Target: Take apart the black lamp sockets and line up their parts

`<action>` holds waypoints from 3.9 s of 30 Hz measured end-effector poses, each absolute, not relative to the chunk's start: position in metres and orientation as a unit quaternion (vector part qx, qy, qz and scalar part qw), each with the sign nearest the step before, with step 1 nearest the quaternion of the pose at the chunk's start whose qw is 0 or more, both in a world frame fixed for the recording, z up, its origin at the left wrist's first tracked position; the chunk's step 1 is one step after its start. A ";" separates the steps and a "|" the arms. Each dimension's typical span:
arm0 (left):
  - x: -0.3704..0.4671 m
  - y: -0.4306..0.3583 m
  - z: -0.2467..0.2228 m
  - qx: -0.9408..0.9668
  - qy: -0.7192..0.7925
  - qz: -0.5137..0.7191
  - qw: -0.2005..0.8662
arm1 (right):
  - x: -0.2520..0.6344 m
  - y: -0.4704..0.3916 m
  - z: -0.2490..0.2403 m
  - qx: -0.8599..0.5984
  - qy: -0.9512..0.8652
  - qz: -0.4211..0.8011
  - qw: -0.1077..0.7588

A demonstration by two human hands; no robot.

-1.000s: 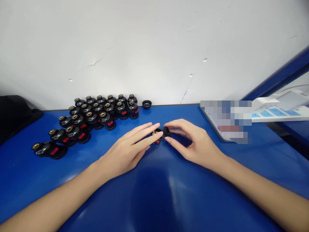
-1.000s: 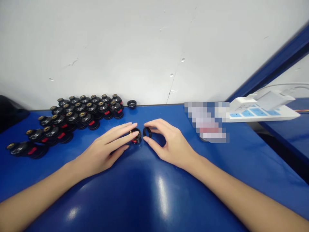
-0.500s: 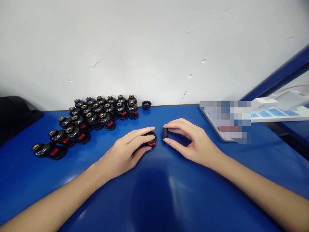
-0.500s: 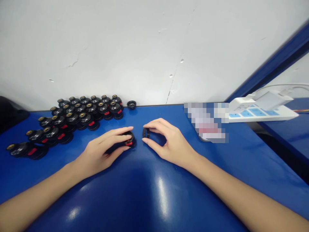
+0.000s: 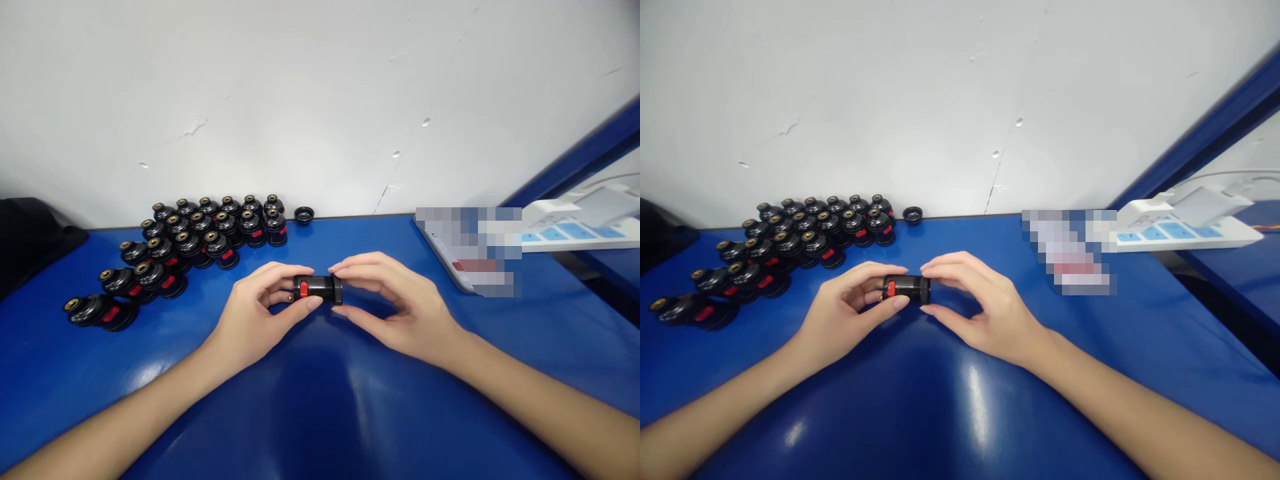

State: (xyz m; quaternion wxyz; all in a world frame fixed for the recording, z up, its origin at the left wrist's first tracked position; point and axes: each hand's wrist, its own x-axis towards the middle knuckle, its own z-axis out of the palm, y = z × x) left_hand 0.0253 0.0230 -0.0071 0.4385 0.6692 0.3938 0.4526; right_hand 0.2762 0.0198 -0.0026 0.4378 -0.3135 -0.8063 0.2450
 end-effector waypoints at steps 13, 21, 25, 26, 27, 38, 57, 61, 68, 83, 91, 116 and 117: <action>0.028 0.023 -0.003 0.653 0.413 0.442 0.456 | 0.278 0.025 -0.003 -0.298 -0.826 0.199 0.435; 0.026 0.025 -0.005 0.725 0.385 0.439 0.365 | 0.280 0.027 -0.008 -0.281 -0.819 0.224 0.447; 0.024 0.025 -0.006 0.738 0.345 0.444 0.373 | 0.279 0.026 -0.010 -0.283 -0.791 0.304 0.449; 0.024 0.025 -0.005 0.735 0.334 0.447 0.384 | 0.278 0.026 -0.011 -0.285 -0.785 0.315 0.450; 0.023 0.025 -0.004 0.733 0.326 0.449 0.393 | 0.278 0.025 -0.010 -0.287 -0.782 0.322 0.451; 0.022 0.025 -0.008 0.739 0.303 0.481 0.361 | 0.278 0.024 -0.008 -0.301 -0.766 0.347 0.450; 0.019 0.028 -0.008 0.798 0.311 0.460 0.236 | 0.277 0.023 -0.006 -0.306 -0.716 0.438 0.450; 0.019 0.029 -0.007 0.797 0.317 0.451 0.245 | 0.278 0.023 -0.006 -0.308 -0.716 0.431 0.454; 0.022 0.026 -0.004 0.767 0.324 0.435 0.343 | 0.279 0.023 -0.006 -0.299 -0.732 0.409 0.455; 0.023 0.023 -0.014 0.741 0.357 0.436 0.365 | 0.278 0.023 -0.007 -0.298 -0.759 0.370 0.445; 0.020 0.027 -0.019 0.775 0.331 0.438 0.314 | 0.279 0.021 -0.004 -0.303 -0.773 0.349 0.435; 0.021 0.027 -0.017 0.763 0.365 0.413 0.337 | 0.277 0.022 -0.002 -0.308 -0.787 0.329 0.421; 0.021 0.026 -0.017 0.761 0.366 0.412 0.341 | 0.277 0.022 -0.002 -0.309 -0.788 0.327 0.420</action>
